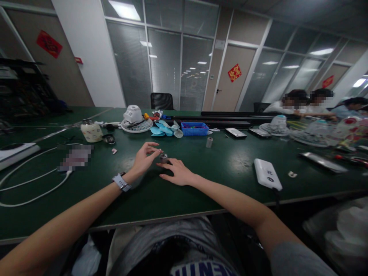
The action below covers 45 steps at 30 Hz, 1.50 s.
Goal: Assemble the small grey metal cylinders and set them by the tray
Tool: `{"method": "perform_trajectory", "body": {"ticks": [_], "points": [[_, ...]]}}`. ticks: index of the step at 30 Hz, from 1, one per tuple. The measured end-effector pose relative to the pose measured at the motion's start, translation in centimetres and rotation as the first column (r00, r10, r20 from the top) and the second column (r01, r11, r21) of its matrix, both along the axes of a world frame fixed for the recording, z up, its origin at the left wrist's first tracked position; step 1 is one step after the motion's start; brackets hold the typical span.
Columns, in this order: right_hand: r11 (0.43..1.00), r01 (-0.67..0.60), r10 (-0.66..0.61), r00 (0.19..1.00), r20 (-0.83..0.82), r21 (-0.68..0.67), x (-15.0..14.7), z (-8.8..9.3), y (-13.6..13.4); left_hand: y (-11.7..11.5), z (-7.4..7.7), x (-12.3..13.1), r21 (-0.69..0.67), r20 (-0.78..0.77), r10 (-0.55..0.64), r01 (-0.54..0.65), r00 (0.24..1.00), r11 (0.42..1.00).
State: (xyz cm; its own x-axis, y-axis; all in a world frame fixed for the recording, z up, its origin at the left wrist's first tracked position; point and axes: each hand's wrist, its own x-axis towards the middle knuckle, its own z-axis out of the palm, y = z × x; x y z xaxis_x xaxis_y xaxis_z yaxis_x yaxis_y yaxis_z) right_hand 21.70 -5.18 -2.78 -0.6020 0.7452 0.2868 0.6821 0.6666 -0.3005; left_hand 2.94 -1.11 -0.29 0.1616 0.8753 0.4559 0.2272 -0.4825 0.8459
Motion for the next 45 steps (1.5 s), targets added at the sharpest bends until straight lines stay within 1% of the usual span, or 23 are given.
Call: {"method": "perform_trajectory", "body": {"ticks": [4,6,9,14,17,19,21,23,25,26,28,31,33,35,37,38,41,43,45], "points": [[1.000,0.007,-0.007,1.000,0.010,0.010,0.0,-0.2,0.2,-0.5,0.1,0.3,-0.004,-0.051,-0.069,0.069,0.996,0.998],[1.000,0.012,-0.012,1.000,0.017,0.012,-0.1,-0.3,0.2,-0.5,0.0,0.5,-0.007,-0.066,-0.079,0.079,0.995,0.997],[1.000,0.013,-0.013,1.000,0.020,0.011,-0.1,-0.3,0.3,-0.4,0.0,0.7,0.022,-0.065,-0.053,0.055,0.996,0.998],[1.000,0.003,-0.003,1.000,-0.001,0.014,-0.1,0.0,0.0,-0.2,0.5,0.7,0.088,0.006,0.010,-0.010,1.000,0.996],[0.999,0.002,0.000,0.998,-0.060,0.036,-0.2,0.1,-0.1,0.2,0.5,0.1,0.104,0.023,0.063,-0.065,0.998,0.992],[0.998,0.015,-0.006,0.987,-0.162,0.054,-0.3,0.1,0.2,0.7,0.1,-0.7,0.075,-0.003,0.106,-0.105,0.994,0.992],[0.996,0.078,-0.060,0.956,-0.288,0.050,-0.3,0.0,0.7,1.4,-0.6,-1.5,0.007,-0.062,0.147,-0.147,0.987,0.989],[0.985,0.172,-0.160,0.906,-0.392,-0.005,-0.2,-0.2,1.4,2.2,-1.3,-2.3,-0.094,-0.115,0.162,-0.173,0.980,0.980],[0.972,0.215,-0.236,0.859,-0.455,-0.099,-0.2,-0.4,2.1,2.6,-2.0,-2.7,-0.178,-0.143,0.129,-0.153,0.981,0.972],[0.968,0.204,-0.248,0.846,-0.472,-0.143,-0.2,-0.4,2.4,2.8,-2.2,-2.9,-0.201,-0.149,0.100,-0.129,0.984,0.971],[0.971,0.151,-0.225,0.849,-0.478,-0.188,-0.3,-0.5,2.8,2.8,-2.5,-2.9,-0.211,-0.166,0.053,-0.088,0.985,0.974],[0.983,0.105,-0.160,0.890,-0.426,-0.150,-0.6,-0.5,3.0,2.6,-2.5,-2.8,-0.179,-0.202,0.039,-0.076,0.979,0.981],[0.984,0.128,-0.165,0.906,-0.389,-0.121,-0.4,-0.6,3.5,2.5,-2.5,-2.7,-0.166,-0.221,0.048,-0.087,0.974,0.982],[0.973,0.208,-0.232,0.899,-0.372,-0.104,0.5,-0.7,4.4,2.5,-2.4,-2.6,-0.172,-0.227,0.051,-0.092,0.973,0.981],[0.937,0.339,-0.345,0.861,-0.374,-0.083,2.3,-0.8,5.8,2.5,-2.4,-2.6,-0.186,-0.237,0.046,-0.092,0.971,0.978],[0.907,0.415,-0.412,0.831,-0.375,-0.077,3.5,-0.9,6.6,2.4,-2.4,-2.7,-0.193,-0.246,0.037,-0.086,0.969,0.977],[0.774,0.627,-0.609,0.704,-0.364,-0.083,7.5,-0.9,8.9,2.3,-2.4,-2.7,-0.200,-0.277,0.008,-0.066,0.961,0.978],[0.690,0.718,-0.699,0.625,-0.348,-0.096,9.7,-0.8,10.0,2.3,-2.4,-2.8,-0.194,-0.278,0.004,-0.060,0.961,0.979],[0.634,0.767,-0.749,0.576,-0.327,-0.103,11.3,-0.8,10.7,2.3,-2.5,-2.8,-0.194,-0.258,0.002,-0.054,0.966,0.980]]}}
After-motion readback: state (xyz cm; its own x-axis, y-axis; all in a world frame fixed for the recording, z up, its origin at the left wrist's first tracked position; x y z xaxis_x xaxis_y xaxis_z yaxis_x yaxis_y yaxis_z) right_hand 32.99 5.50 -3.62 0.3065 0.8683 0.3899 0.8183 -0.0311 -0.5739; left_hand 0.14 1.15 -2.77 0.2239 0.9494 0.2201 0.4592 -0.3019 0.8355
